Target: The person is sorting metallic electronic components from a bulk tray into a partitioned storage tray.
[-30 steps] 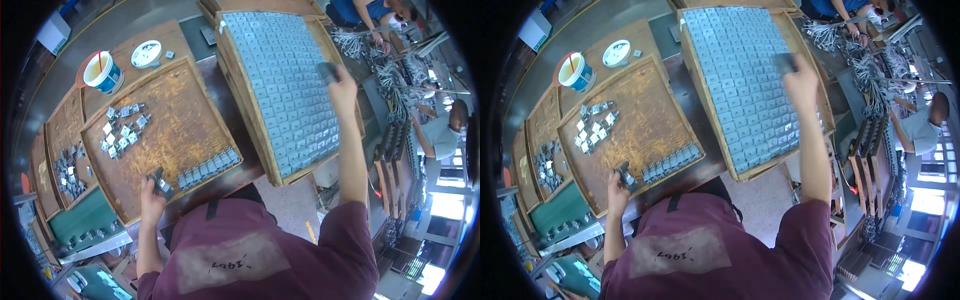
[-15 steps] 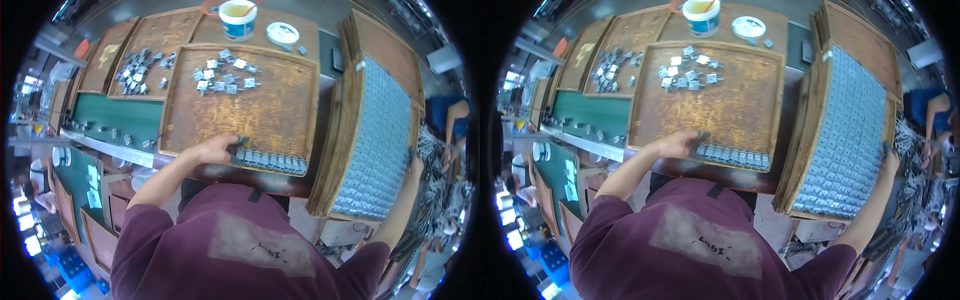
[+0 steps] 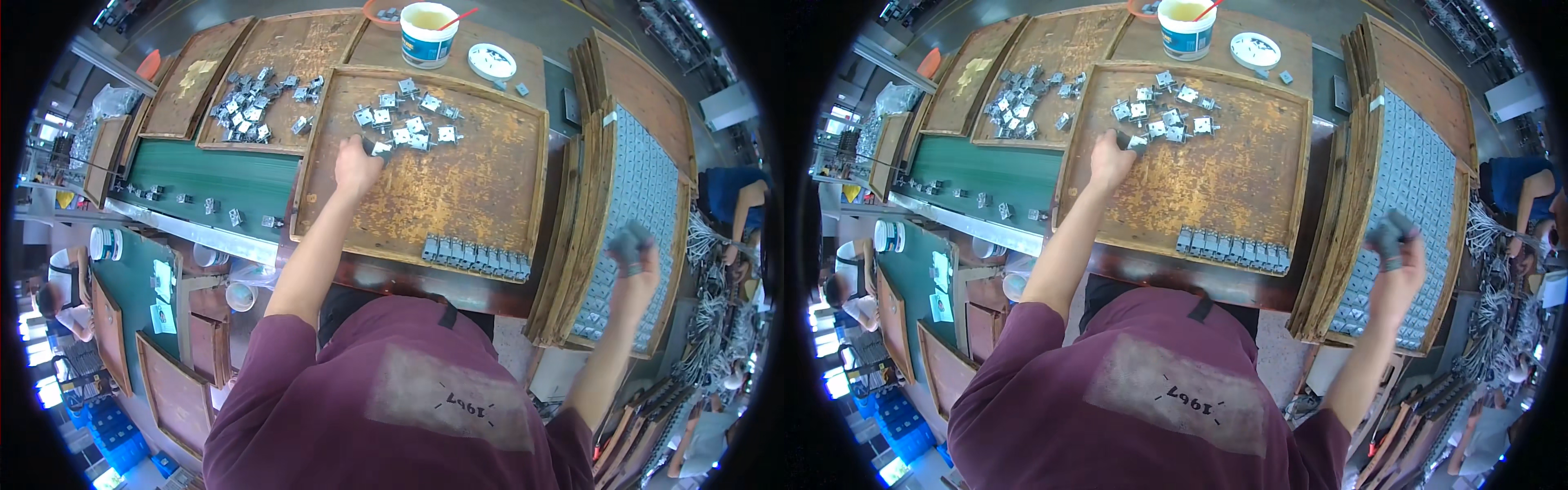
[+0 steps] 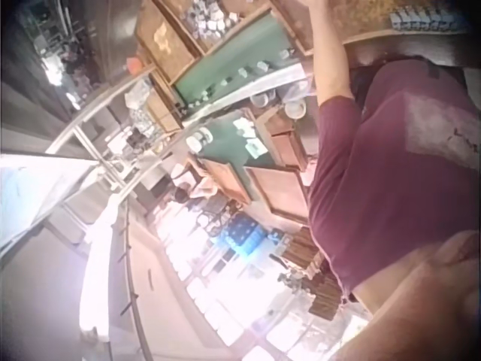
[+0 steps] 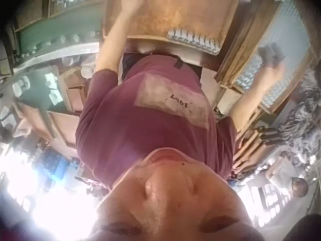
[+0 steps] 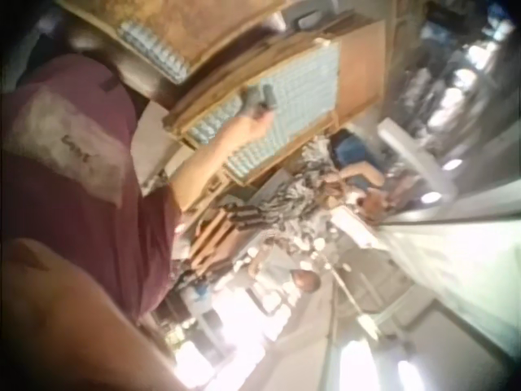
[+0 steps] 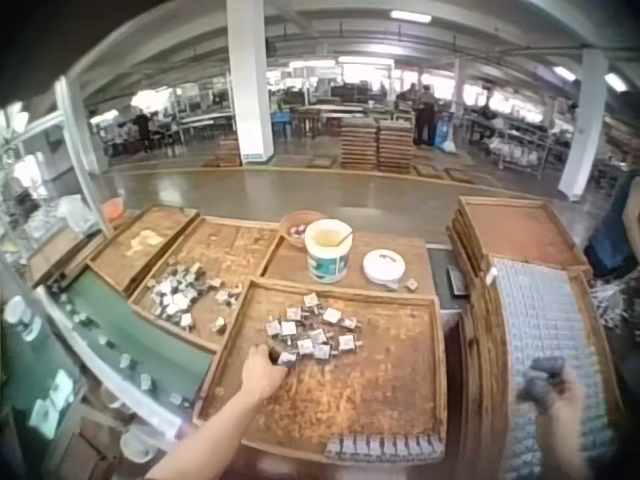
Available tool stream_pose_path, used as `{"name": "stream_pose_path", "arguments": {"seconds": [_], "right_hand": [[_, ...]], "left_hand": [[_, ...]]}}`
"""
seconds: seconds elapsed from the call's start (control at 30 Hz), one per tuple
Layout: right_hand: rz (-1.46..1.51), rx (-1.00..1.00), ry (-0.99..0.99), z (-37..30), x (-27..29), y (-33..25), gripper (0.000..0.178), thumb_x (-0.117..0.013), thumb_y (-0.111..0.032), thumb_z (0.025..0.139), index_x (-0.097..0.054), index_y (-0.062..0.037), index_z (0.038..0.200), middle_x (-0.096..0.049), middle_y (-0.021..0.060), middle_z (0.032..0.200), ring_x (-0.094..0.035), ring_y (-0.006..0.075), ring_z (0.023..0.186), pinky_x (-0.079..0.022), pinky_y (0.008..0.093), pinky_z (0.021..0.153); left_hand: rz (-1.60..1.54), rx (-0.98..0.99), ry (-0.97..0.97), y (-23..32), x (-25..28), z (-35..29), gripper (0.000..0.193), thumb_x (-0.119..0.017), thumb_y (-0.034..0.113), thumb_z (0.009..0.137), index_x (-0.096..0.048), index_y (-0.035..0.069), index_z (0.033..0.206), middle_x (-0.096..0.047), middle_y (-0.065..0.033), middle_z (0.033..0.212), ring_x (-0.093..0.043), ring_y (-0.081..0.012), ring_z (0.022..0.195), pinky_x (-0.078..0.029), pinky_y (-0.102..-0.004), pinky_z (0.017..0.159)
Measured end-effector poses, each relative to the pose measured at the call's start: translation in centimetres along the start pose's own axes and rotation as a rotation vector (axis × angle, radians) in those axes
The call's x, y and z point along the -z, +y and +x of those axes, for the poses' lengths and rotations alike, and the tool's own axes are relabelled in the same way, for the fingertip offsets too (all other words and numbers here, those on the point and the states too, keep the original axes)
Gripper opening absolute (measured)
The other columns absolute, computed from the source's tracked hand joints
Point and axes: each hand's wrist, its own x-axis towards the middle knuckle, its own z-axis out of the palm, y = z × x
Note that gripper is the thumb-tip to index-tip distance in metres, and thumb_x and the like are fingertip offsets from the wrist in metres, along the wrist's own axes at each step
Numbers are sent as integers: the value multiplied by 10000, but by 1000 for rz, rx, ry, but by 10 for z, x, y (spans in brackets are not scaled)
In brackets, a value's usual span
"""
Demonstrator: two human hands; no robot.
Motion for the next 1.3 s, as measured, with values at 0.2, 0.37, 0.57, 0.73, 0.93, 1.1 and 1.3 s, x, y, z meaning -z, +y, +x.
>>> {"name": "stream_pose_path", "arguments": {"seconds": [0.2, 0.37, 0.57, 0.73, 0.93, 1.1, 1.3], "right_hand": [[174, -188, -149, -49, -86, 3, 277, -676, -85, 909, -611, -13, 1168, -657, 40, 937, -647, 131, 763, -550, 273, 676], [231, -268, -376, -75, -120, -6, 347, -712, -44, 872, -562, 8, 1182, -627, 42, 943, -640, 140, 840, -554, 300, 713], [-536, 349, -478, -84, -128, -32, 337, -746, -145, 857, -575, 16, 1099, -657, 107, 939, -669, 216, 770, -546, 312, 640], [-594, 484, -469, -91, -124, -34, 319, -763, -70, 735, -615, 13, 1005, -593, 133, 889, -632, 318, 779, -520, 387, 651], [-758, 678, -389, -95, -121, -17, 315, -738, -11, 677, -614, 17, 965, -560, 133, 848, -599, 321, 740, -498, 404, 631], [-729, 618, -341, -108, -126, -22, 287, -748, -49, 702, -604, 21, 940, -565, 142, 850, -606, 325, 756, -499, 403, 638], [-539, 151, -491, -97, -114, -35, 513, -799, -424, 753, -599, 13, 932, -613, 166, 898, -633, 324, 786, -495, 392, 673]], "left_hand": [[-489, 5, -65, 15, -5, -44, 294, -658, -23, 808, -605, 18, 1095, -690, -105, 995, -663, -200, 913, -521, -324, 779], [-1141, -4, -423, 45, 33, -98, 381, -639, -121, 809, -628, -3, 1171, -664, -70, 1091, -634, -151, 969, -520, -285, 854], [-1132, -267, -606, 78, 64, -159, 399, -659, -84, 848, -628, 14, 1233, -610, -32, 1154, -609, -157, 1066, -516, -298, 915], [-1184, -244, -784, 89, 70, -176, 405, -666, -29, 867, -593, 16, 1263, -613, -25, 1162, -611, -151, 1055, -499, -295, 932], [-1020, -367, -679, 95, 47, -198, 477, -578, -128, 839, -554, -3, 1299, -524, -86, 1236, -553, -207, 1173, -484, -318, 958], [-660, -602, -377, 107, 49, -209, 625, -644, -62, 747, -491, -15, 1352, -509, -169, 1263, -554, -322, 1162, -487, -365, 931], [-670, -848, -406, 98, 42, -195, 801, -822, 72, 676, -475, -27, 1392, -632, -142, 1100, -644, -268, 932, -512, -329, 828]]}}
